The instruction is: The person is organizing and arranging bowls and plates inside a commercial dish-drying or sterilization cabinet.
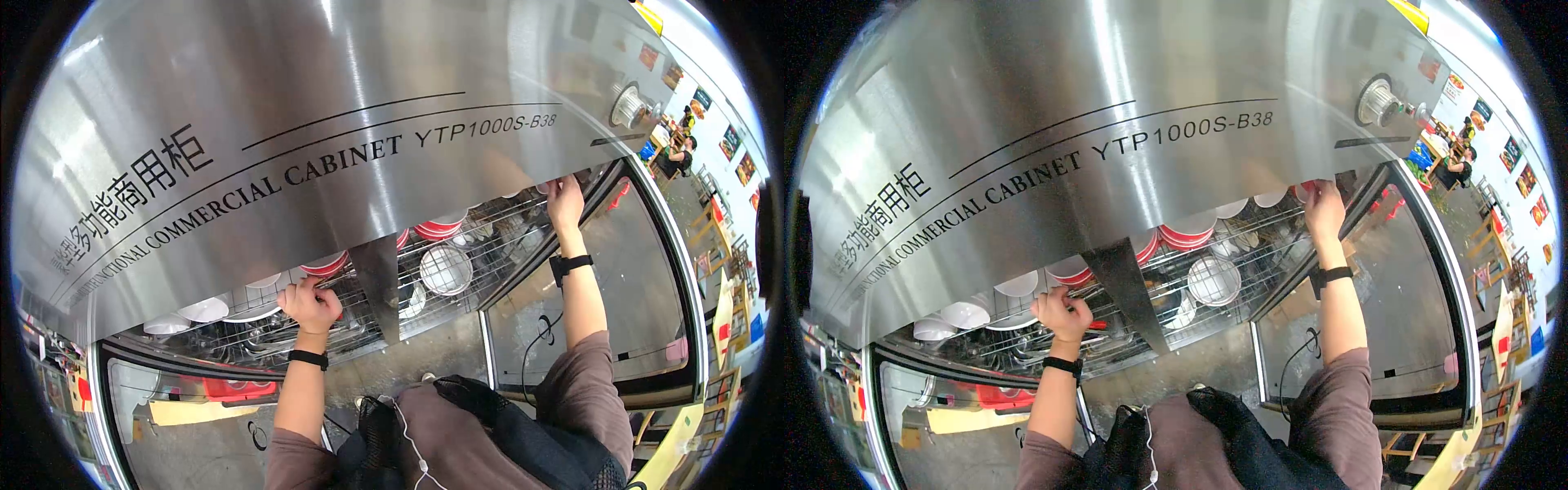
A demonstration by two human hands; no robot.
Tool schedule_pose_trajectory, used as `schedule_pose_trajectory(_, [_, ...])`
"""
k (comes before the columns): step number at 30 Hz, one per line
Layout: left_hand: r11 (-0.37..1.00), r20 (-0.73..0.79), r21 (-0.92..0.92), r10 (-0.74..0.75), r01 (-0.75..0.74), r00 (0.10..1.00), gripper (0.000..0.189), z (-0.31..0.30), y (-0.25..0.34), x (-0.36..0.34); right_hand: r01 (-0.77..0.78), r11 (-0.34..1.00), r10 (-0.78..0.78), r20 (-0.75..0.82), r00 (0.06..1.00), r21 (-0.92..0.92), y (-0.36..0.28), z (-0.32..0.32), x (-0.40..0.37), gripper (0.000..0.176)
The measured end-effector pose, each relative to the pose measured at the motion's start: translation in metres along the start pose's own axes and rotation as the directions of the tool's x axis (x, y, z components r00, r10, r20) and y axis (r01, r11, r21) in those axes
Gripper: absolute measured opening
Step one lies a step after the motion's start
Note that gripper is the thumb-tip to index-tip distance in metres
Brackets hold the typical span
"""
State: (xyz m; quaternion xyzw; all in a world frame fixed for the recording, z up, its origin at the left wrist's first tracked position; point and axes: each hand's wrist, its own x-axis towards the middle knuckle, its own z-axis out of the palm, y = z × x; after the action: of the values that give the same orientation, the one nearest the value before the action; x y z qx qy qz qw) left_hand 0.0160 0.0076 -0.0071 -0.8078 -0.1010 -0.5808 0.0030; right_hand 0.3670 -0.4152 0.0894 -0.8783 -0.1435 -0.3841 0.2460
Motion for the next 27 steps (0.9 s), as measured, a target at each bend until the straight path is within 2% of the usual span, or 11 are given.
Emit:
schedule_pose_trajectory(6, [1.000,0.017,0.001,-0.009,0.009,1.000,0.033,0.000,-0.002,-0.002,-0.017,0.998,0.017,-0.010,1.000,0.068,0.017,0.008,-0.007,0.016])
schedule_pose_trajectory(14, [0.997,0.015,0.047,-0.057,0.056,0.998,0.033,-0.005,0.012,0.004,0.114,0.989,-0.119,0.047,0.992,0.099,0.040,0.025,-0.009,0.016])
schedule_pose_trajectory(18, [0.991,0.040,0.092,-0.100,0.096,0.994,0.030,-0.005,0.016,0.004,0.141,0.983,-0.156,0.134,0.979,0.114,0.049,0.031,-0.004,0.016])
schedule_pose_trajectory(24, [0.984,0.066,0.140,-0.123,0.113,0.990,0.030,-0.010,0.028,0.011,0.179,0.979,-0.147,0.263,0.954,-0.102,0.044,0.024,0.017,0.036])
schedule_pose_trajectory(25, [0.980,0.068,0.152,-0.138,0.126,0.988,0.030,-0.009,0.027,0.010,0.122,0.988,-0.078,0.383,0.921,-0.093,0.044,0.023,0.024,0.041])
schedule_pose_trajectory(27, [0.974,0.081,0.165,-0.170,0.155,0.982,0.029,-0.008,0.025,0.007,0.114,0.992,-0.079,0.488,0.869,-0.044,0.052,0.035,0.032,0.040])
